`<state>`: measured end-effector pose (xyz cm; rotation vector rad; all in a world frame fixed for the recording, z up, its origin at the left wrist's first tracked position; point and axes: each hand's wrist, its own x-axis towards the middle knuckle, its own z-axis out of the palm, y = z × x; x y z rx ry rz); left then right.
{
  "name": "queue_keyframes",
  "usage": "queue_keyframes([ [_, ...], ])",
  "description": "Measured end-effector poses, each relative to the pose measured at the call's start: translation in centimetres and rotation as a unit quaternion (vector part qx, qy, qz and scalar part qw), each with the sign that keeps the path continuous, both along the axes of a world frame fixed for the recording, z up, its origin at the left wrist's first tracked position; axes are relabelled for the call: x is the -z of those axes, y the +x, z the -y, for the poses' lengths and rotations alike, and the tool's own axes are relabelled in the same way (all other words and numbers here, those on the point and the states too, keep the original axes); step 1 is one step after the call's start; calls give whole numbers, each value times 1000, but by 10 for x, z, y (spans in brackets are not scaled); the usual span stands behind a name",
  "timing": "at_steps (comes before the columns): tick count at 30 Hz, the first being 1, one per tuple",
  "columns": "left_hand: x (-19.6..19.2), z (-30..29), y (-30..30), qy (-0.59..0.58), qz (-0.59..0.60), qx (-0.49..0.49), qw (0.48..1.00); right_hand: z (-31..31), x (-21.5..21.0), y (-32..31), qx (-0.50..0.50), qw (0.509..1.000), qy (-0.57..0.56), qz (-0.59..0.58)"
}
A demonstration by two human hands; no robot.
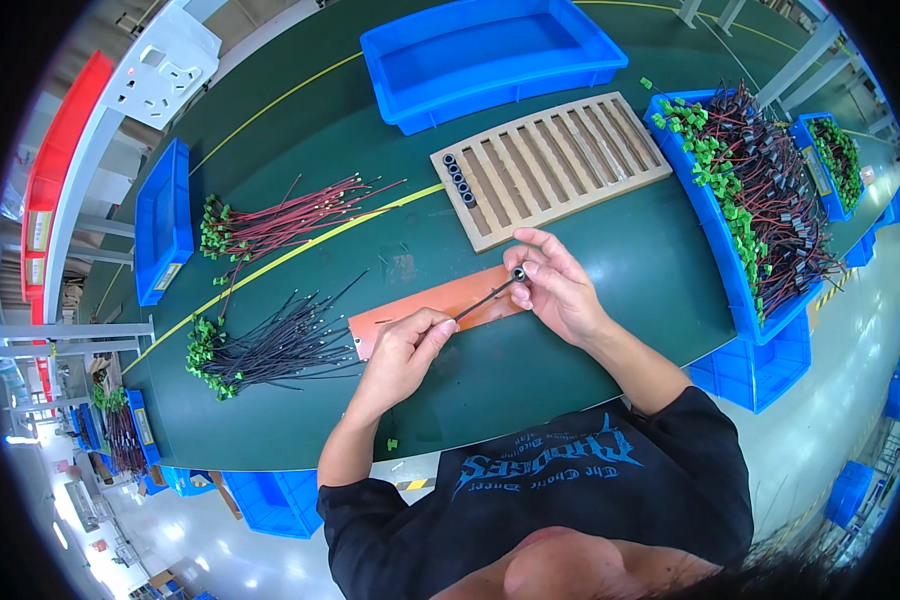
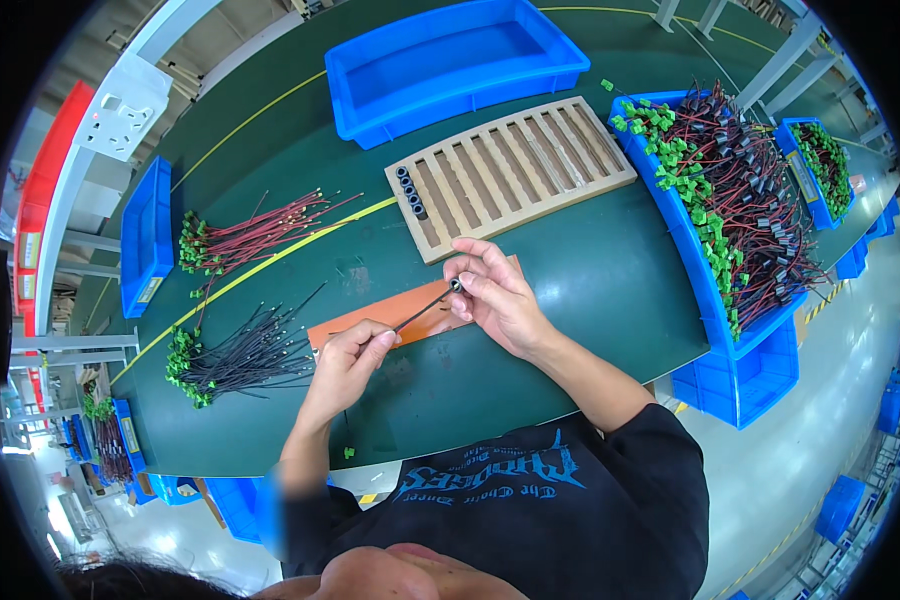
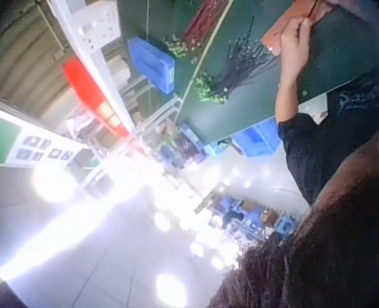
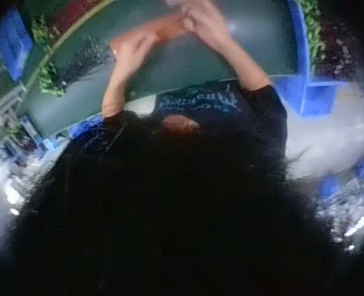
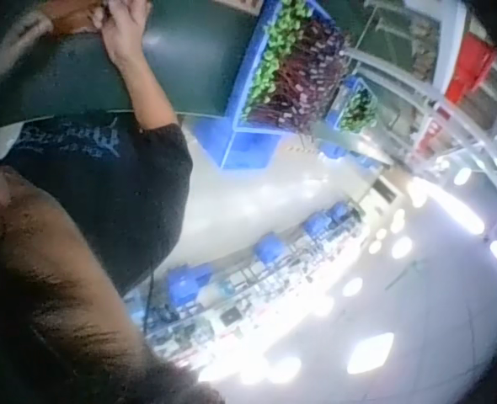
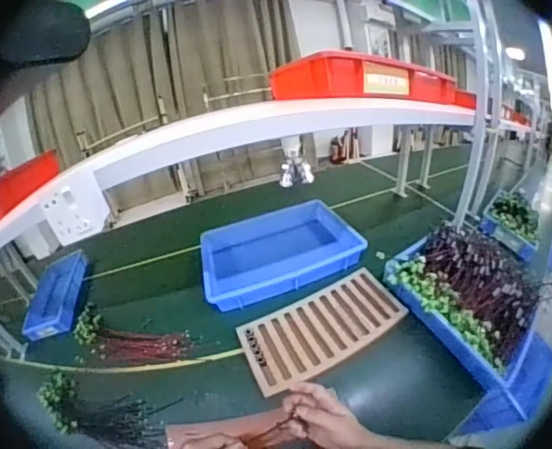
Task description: The person assembles wire harnesses by hand at a factory workstation. They pick up black and red wires, insert them into a small orange jig, and use a crimping tool to attach green plastic connectors. The finished units are placed into a blue bin.
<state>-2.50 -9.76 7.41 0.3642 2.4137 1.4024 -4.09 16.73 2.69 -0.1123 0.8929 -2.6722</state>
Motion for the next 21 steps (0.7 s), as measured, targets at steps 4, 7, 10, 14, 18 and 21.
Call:
queue_keyframes([
  [4,3,1,0,-5,1,-8,1000,-3,4,-2,0,1000,10,-6],
  [7,4,2,1,-11,-4,-8,1000,-2,4,-1,10,999,36,-15],
  [10,4,1,1,-4,-32,-3,999,-2,2,-1,23,996,75,-32],
  [14,2,-1,1,-7,-54,-4,999,0,9,-2,78,976,166,-120],
  [18,5,-1,3,-11,-49,-18,999,6,4,0,115,967,184,-130],
  [21,6,0,3,-10,-43,-23,999,5,5,0,102,977,159,-99],
])
